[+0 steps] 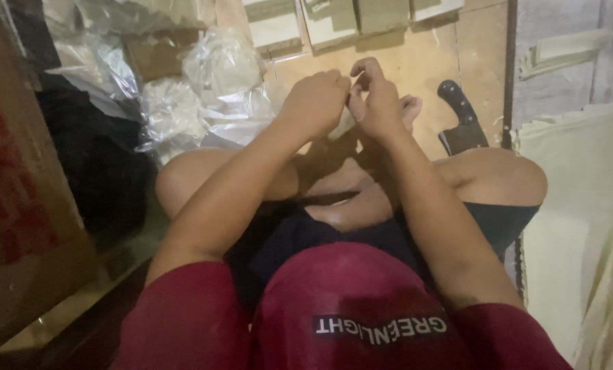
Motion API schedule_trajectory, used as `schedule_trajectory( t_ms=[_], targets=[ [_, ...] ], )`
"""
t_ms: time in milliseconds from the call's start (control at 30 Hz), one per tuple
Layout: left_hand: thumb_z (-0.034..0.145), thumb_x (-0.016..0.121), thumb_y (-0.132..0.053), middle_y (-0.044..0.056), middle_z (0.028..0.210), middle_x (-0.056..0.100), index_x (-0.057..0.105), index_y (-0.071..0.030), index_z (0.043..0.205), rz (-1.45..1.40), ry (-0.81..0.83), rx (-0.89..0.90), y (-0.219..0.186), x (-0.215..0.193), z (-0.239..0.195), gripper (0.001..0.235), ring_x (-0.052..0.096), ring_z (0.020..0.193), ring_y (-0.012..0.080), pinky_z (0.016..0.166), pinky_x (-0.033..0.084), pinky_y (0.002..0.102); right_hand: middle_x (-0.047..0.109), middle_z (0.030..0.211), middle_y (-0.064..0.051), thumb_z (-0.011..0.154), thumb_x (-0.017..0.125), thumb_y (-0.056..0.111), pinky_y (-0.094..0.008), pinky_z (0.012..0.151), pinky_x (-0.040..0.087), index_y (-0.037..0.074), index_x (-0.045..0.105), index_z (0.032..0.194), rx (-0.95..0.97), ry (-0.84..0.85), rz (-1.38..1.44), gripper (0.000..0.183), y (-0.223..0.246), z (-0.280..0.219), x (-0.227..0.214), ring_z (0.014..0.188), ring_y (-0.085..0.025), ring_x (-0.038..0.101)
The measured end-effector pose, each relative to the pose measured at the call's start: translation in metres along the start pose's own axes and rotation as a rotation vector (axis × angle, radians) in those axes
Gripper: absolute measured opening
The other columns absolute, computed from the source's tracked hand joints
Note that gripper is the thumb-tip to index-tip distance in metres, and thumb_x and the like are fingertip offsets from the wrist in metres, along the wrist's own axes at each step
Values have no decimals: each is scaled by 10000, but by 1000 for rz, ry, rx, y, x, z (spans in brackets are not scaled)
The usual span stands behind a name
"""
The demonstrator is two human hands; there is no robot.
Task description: The person sits on the floor and repeatedly picks up rectangular white blocks, places them into clear plastic bags, and sets the sealed packages aside. The process is repeated continuously with multiple blocks and bags.
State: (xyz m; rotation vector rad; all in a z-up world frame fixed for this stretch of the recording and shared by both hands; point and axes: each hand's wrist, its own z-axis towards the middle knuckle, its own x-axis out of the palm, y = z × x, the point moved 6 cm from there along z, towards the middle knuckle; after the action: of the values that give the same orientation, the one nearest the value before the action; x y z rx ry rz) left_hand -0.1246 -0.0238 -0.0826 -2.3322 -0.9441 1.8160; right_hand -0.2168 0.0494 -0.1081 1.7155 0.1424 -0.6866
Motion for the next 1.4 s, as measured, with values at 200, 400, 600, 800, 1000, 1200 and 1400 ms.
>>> schedule_trajectory(
  t_ms=[200,400,600,800,1000,1200,1400],
  targets=[
    [992,389,-166,112,777,578,539,-89,754,-470,20,-41,29,24,30,291,559,688,284,627,392,436,685,1018,-90,837,617,-5,-422,858,461,72,644,1082,-384,-183,-288,257,-4,-3,0,934,-293,635],
    [914,610,-100,10,578,636,662,-97,589,-993,-55,-415,28,-23,4,329,568,562,83,603,468,243,664,1021,-158,1051,627,102,-401,791,505,-5,724,1206,-490,-279,-317,211,3,-7,-2,900,-310,648],
    [1025,590,-171,1,626,726,651,-121,681,-764,38,-359,30,-16,11,353,542,508,95,557,441,277,621,799,-113,996,604,50,-390,623,454,5,697,1023,-667,-433,-564,106,4,7,-4,705,-279,584],
    [824,889,-406,112,1102,604,611,-96,1033,-148,49,-185,87,31,30,466,615,962,355,731,497,488,654,1040,-151,871,572,-56,-502,675,467,94,562,1143,106,-410,-462,311,-33,61,-36,813,-383,643],
    [732,967,-558,153,1652,242,221,-122,1625,-35,-85,-27,99,87,53,1242,324,1470,385,1134,320,549,685,1213,-133,954,499,427,-414,964,476,79,606,1225,606,-265,59,454,-53,43,36,1098,-286,662],
    [679,1022,-495,132,1515,447,454,-99,1486,-144,-171,6,107,90,80,1063,434,1363,359,1059,376,524,560,603,11,1073,347,380,-362,507,384,126,558,693,-68,-285,-117,504,-37,75,48,532,-124,500],
    [702,953,-580,121,1113,615,608,-93,1119,-173,-187,36,110,93,97,728,519,966,301,813,439,410,628,974,-124,978,500,138,-476,747,400,98,600,929,50,-152,-545,119,-111,84,62,903,-339,507]
  ],
)
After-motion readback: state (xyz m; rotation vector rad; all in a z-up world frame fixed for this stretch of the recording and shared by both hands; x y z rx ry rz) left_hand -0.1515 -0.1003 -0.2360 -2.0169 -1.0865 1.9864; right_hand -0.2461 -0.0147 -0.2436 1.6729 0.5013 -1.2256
